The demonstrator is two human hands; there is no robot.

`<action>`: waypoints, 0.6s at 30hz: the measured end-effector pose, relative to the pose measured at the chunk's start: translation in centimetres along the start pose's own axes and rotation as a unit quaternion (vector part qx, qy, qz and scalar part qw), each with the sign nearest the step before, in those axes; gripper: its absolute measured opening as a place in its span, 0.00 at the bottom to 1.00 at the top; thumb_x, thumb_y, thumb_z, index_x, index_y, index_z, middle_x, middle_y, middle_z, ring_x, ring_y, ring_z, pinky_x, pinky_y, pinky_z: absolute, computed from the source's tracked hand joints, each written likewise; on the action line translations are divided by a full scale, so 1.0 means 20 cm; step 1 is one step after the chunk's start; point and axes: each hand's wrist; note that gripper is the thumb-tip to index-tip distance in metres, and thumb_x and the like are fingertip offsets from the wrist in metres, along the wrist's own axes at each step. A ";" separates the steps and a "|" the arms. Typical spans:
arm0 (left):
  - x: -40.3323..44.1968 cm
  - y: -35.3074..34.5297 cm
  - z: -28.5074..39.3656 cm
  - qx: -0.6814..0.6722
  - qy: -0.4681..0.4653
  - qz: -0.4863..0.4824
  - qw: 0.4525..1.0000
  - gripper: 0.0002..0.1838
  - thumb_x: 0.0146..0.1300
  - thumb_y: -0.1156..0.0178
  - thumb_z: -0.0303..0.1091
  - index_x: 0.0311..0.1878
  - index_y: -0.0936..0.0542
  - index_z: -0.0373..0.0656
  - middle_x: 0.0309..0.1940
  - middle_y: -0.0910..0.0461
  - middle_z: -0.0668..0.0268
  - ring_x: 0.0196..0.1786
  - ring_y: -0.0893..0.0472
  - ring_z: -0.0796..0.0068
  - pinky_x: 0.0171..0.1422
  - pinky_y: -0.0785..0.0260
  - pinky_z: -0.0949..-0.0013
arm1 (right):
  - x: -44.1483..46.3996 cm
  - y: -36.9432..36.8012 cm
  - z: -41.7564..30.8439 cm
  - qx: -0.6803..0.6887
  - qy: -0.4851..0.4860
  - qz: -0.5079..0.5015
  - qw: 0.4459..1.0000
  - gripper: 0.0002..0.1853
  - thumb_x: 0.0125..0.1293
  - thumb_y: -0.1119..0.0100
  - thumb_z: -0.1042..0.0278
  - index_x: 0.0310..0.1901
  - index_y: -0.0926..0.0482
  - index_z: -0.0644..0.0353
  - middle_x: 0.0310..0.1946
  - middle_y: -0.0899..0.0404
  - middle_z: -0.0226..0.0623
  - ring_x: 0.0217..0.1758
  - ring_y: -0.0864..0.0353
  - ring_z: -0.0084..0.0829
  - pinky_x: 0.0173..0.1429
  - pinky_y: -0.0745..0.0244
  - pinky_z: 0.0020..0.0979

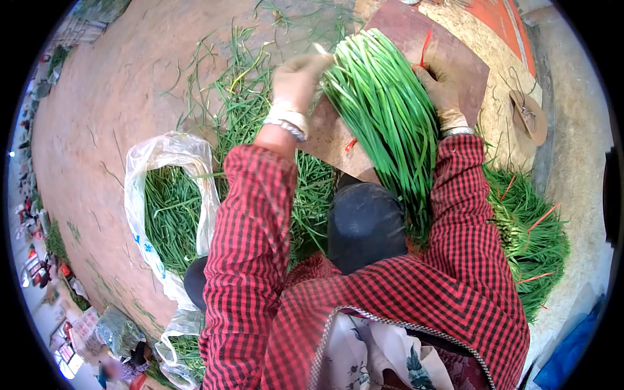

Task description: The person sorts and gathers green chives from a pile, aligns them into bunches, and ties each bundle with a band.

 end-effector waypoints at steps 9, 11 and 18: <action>-0.13 0.72 -0.07 -0.351 -0.065 0.418 0.836 0.19 0.69 0.53 0.46 0.51 0.26 0.40 0.40 0.25 0.67 0.47 0.26 0.73 0.52 0.34 0.70 | -0.03 -0.01 -0.06 0.044 0.003 0.033 0.998 0.14 0.64 0.38 0.61 0.43 0.17 0.64 0.35 0.16 0.33 0.37 0.22 0.21 0.45 0.27 0.24; -0.21 0.69 -0.27 -0.221 -0.019 0.249 0.943 0.18 0.67 0.47 0.44 0.51 0.23 0.40 0.39 0.21 0.65 0.42 0.24 0.73 0.52 0.33 0.70 | -0.04 -0.02 -0.06 0.047 0.027 0.058 0.997 0.14 0.64 0.38 0.60 0.43 0.17 0.64 0.35 0.16 0.33 0.37 0.21 0.21 0.45 0.27 0.25; -0.44 -0.07 -0.27 0.355 -0.198 -0.087 0.910 0.15 0.54 0.30 0.39 0.43 0.18 0.45 0.35 0.17 0.67 0.36 0.17 0.76 0.40 0.25 0.71 | -0.04 -0.01 -0.06 0.044 0.005 0.070 0.997 0.14 0.64 0.39 0.61 0.42 0.18 0.65 0.33 0.17 0.34 0.35 0.21 0.21 0.43 0.27 0.24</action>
Point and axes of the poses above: each hand's wrist, its own x-axis towards the middle knuckle, its own y-axis out of the back of the hand, z = x × y
